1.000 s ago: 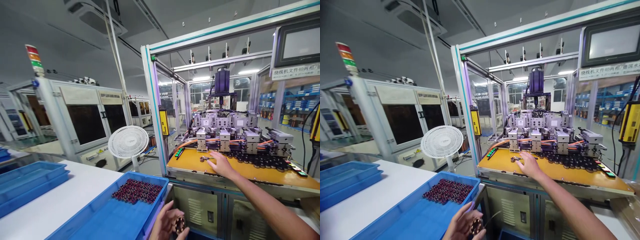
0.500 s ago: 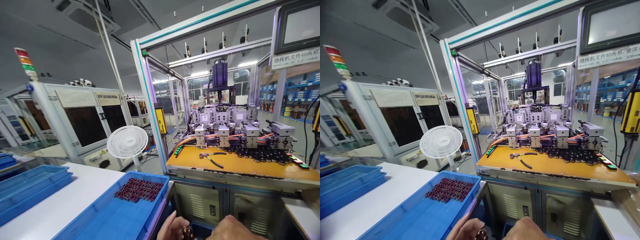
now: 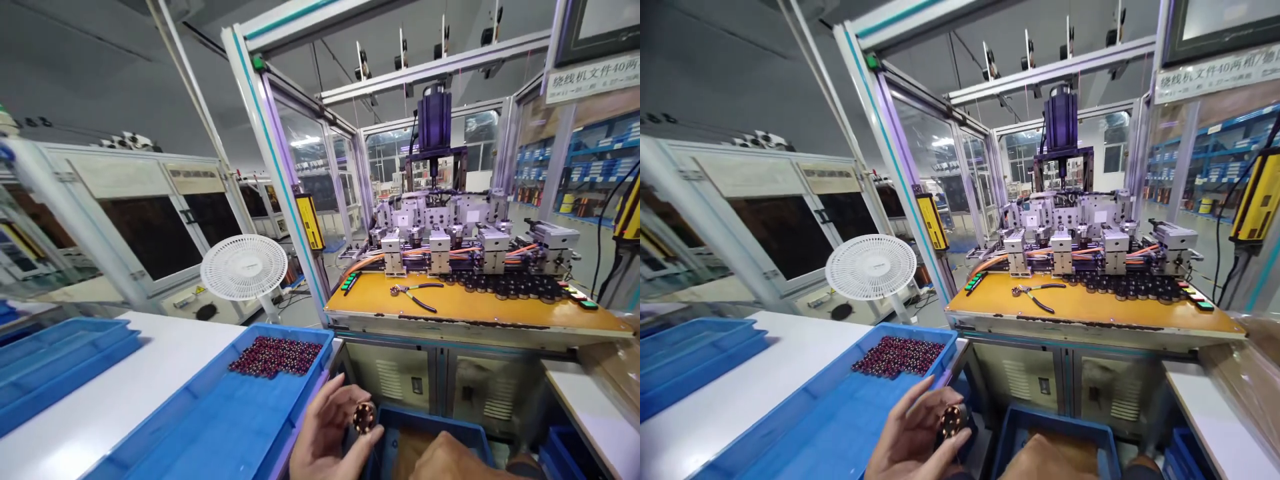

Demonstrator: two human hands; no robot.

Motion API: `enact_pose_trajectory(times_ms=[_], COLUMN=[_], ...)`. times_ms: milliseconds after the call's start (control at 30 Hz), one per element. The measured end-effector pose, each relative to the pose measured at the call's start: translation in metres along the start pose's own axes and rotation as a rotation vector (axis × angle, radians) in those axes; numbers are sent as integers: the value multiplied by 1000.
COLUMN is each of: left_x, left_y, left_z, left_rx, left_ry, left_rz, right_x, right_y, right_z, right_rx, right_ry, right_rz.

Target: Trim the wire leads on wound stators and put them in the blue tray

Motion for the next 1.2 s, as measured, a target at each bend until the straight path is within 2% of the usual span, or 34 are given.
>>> enact_pose_trajectory(times_ms=[67, 167, 233, 367, 467, 600, 700, 767, 867, 1067, 1133, 1200], left_x=[0, -2, -4, -8, -15, -21, -20, -18, -19, -32, -37, -42], left_y=[-1, 3, 8, 18, 25, 29, 25, 21, 19, 23, 27, 28], left_z=[-9, -24, -30, -23, -16, -11, -6, -2, 3, 1, 3, 8], left_rx=[50, 137, 158, 136, 81, 21, -25, -73, -128, -50, -60, -104], left_ry=[44, 134, 202, 245, 267, 273, 177, 79, -27, 7, -42, -150], left_rz=[10, 80, 118, 151, 240, 346, 307, 268, 276, 367, 395, 363], right_x=[-6, -21, -22, -16, -10, 1, 0, -8, -22, -26, -25, -28], right_y=[-36, -91, -101, -77, -66, -67, -60, -50, -38, -53, -52, -46], right_z=[7, -1, -11, -24, -19, -9, -6, -7, -7, -6, -4, -1], right_rx=[53, 283, 467, 770, 817, 805, 862, 924, 1006, 957, 979, 1037], right_ry=[49, 267, 381, 530, 548, 486, 455, 487, 526, 545, 537, 524], right_rz=[-109, -321, -329, -297, -310, -341, -407, -445, -392, -374, -367, -392])
Point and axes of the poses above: each hand's wrist, its own x-axis towards the middle knuckle, its own y-axis out of the palm, z = x × y, the point moved 7 cm from there along x, towards the middle knuckle, and after that the axes turned 15 degrees about -x, right-handed, at the moved point
